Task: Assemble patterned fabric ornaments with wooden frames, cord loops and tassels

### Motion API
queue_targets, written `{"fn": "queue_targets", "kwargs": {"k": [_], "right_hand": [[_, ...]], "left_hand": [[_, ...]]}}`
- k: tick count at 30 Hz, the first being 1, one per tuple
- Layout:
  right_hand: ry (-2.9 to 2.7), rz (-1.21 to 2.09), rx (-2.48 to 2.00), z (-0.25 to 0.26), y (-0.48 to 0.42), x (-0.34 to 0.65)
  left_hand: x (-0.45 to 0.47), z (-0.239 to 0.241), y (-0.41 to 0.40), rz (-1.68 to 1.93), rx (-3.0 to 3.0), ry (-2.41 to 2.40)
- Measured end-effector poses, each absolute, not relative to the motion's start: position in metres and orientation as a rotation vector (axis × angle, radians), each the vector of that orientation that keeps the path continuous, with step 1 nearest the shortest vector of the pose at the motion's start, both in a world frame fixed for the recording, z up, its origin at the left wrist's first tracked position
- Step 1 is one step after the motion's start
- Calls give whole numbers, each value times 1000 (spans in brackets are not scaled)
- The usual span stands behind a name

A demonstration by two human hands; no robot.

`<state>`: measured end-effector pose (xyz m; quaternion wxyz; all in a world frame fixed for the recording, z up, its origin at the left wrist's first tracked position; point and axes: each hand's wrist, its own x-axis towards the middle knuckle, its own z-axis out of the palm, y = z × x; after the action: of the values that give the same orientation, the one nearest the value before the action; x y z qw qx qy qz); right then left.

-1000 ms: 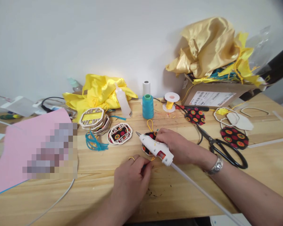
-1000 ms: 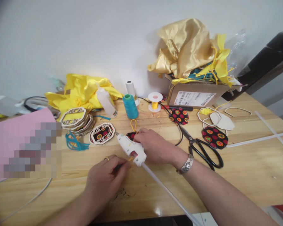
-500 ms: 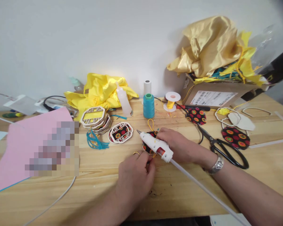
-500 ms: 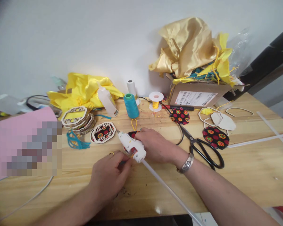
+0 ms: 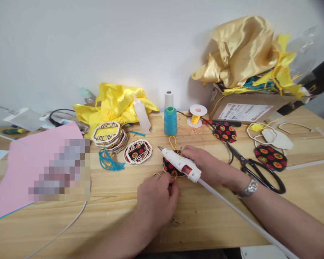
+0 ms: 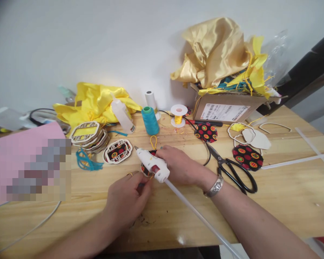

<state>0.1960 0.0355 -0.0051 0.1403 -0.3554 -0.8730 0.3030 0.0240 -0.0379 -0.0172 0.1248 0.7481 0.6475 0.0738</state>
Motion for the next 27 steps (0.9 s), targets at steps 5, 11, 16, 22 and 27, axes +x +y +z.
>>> {"fn": "queue_targets", "kwargs": {"k": [5,11,16,22,27], "right_hand": [[-2508,906,-1032,-3,35,197],[-2502,910,-1034,-4,35,197],[-2515,901,-1020,-3,35,197],[-2557,834,-985,-5,34,195],[-2575,748,-952,-10,32,192]], "left_hand": [[25,-18,-37,187,2177,1894],[26,-19,-36,172,2169,1898],[27,-18,-36,163,2131,1916],[26,-19,-37,190,2088,1897],[25,-20,-37,227,2083,1909]]}}
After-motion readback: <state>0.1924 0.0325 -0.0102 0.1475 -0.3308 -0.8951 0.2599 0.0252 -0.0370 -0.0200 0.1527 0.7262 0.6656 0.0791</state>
